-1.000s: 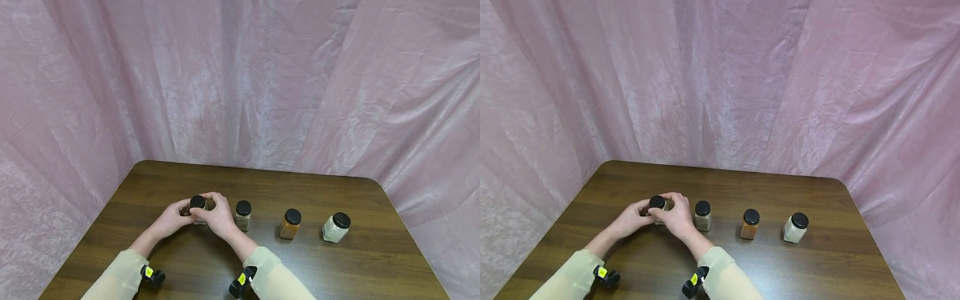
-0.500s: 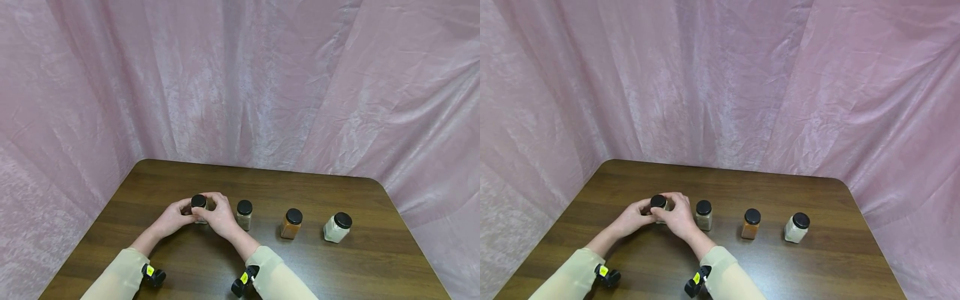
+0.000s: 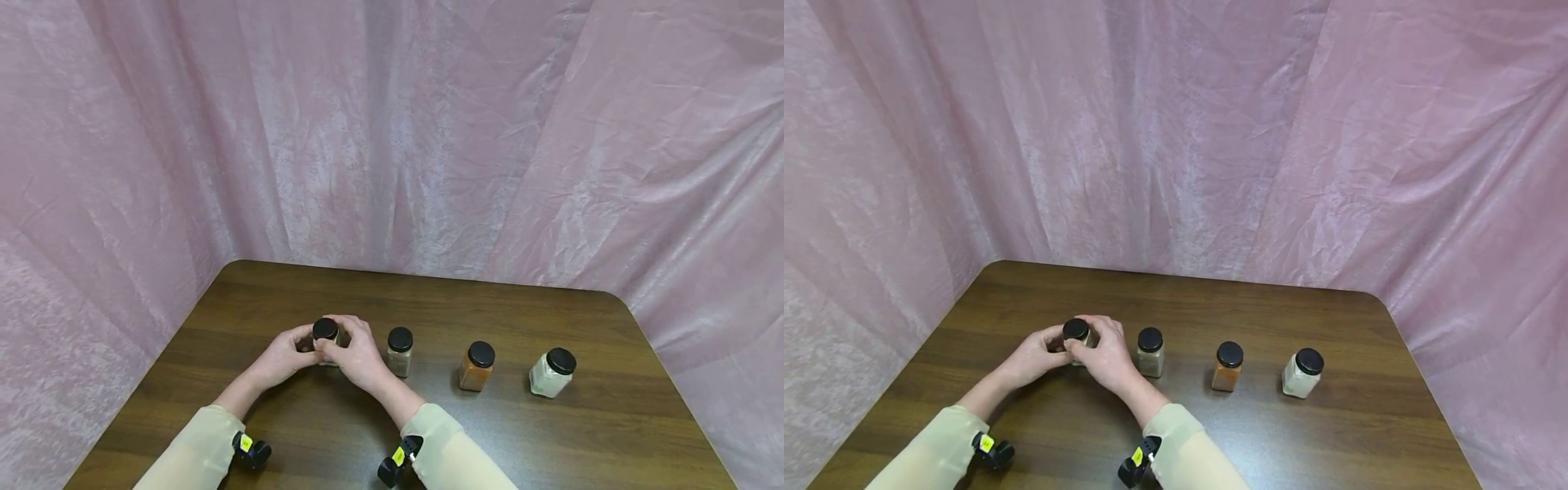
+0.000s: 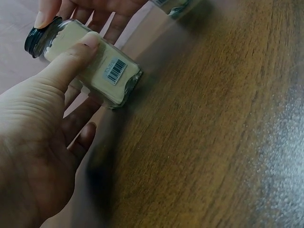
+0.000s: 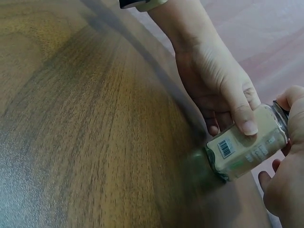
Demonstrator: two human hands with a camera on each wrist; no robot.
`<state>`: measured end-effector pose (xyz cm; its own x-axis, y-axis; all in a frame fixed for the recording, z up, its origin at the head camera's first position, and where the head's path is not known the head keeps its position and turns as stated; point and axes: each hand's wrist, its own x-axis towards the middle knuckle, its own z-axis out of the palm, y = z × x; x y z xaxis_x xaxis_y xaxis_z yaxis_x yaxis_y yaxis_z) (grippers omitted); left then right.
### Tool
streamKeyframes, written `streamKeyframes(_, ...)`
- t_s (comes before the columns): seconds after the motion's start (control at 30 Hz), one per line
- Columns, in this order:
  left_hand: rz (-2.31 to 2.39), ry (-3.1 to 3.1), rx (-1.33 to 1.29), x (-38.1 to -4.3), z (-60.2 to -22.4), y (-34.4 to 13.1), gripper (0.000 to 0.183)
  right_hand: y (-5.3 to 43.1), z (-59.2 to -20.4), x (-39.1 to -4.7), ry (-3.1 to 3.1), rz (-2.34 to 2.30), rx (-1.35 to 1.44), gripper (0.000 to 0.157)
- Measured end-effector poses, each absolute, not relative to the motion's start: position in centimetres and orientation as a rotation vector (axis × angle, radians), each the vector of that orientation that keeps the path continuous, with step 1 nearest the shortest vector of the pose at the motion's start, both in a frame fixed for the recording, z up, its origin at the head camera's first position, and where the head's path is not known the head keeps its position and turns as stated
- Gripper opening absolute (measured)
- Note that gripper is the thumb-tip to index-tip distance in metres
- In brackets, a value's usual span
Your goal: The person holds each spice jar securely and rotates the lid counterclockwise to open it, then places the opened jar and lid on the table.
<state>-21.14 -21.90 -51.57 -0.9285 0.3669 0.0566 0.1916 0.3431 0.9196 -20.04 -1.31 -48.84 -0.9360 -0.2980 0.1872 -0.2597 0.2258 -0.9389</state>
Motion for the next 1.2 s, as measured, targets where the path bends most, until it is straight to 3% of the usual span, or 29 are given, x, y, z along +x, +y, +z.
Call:
streamKeyframes(0.17,1.634,2.444,0.497,-21.03,-51.48,-21.88,0.046,-1.34,-48.74,-19.92,2.442,-1.842,-0.558,0.046)
streamKeyframes(0.43,1.656,2.406,0.496,-20.95,-51.53,-21.87,0.05,-1.11,-48.4,-19.73,2.43,-1.833,-0.527,0.066)
streamKeyframes(1.2,1.695,2.379,0.524,-21.11,-51.73,-21.86,0.051,-2.04,-47.96,-19.86,2.556,-1.816,-0.405,0.059)
